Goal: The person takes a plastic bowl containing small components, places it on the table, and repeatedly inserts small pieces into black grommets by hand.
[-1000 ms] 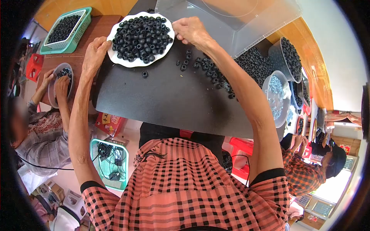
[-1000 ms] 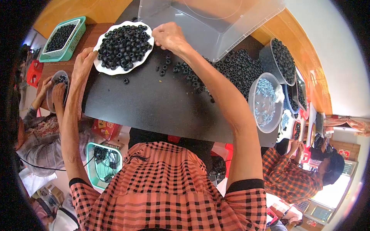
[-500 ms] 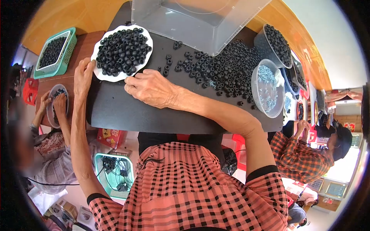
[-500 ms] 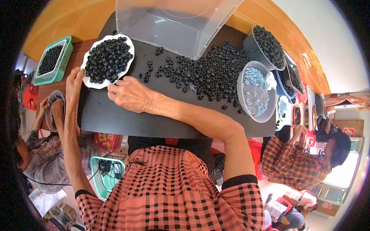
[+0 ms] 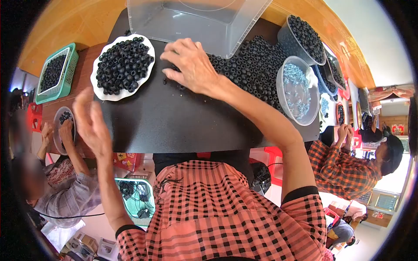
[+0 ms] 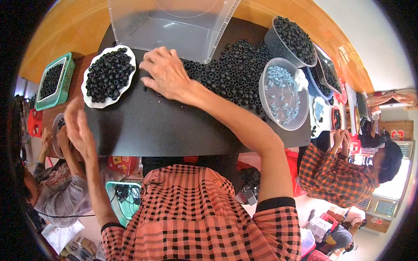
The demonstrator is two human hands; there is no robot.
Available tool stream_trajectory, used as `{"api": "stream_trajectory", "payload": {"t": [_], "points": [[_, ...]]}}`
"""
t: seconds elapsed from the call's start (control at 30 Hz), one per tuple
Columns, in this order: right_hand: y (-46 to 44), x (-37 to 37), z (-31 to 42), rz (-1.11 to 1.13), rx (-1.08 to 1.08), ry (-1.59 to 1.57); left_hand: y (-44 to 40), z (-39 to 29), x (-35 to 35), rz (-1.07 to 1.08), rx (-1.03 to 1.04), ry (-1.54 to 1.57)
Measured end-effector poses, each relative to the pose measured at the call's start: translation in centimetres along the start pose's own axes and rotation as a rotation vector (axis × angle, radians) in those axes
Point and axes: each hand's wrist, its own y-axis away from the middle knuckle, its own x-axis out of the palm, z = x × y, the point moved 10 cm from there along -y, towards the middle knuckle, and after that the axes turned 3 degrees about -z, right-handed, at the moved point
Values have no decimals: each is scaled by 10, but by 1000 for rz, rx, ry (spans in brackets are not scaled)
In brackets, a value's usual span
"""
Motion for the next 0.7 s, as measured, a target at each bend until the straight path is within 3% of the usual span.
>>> {"api": "stream_trajectory", "payload": {"t": [0.17,0.3,0.43,0.57,0.63,0.7], "points": [[12,22,-34,189,186,-56,64,-42,57,240,-68,357],[31,-3,-31,143,172,-110,91,-53,98,378,-210,355],[51,-96,-37,-428,168,-75,91,-57,111,437,-145,336],[107,-105,-112,-566,822,-445,92,-59,116,478,-114,276],[104,-112,-122,-552,865,-346,94,-61,120,487,-95,269],[87,-112,-128,-470,778,-181,94,-63,120,480,-76,254]]}}
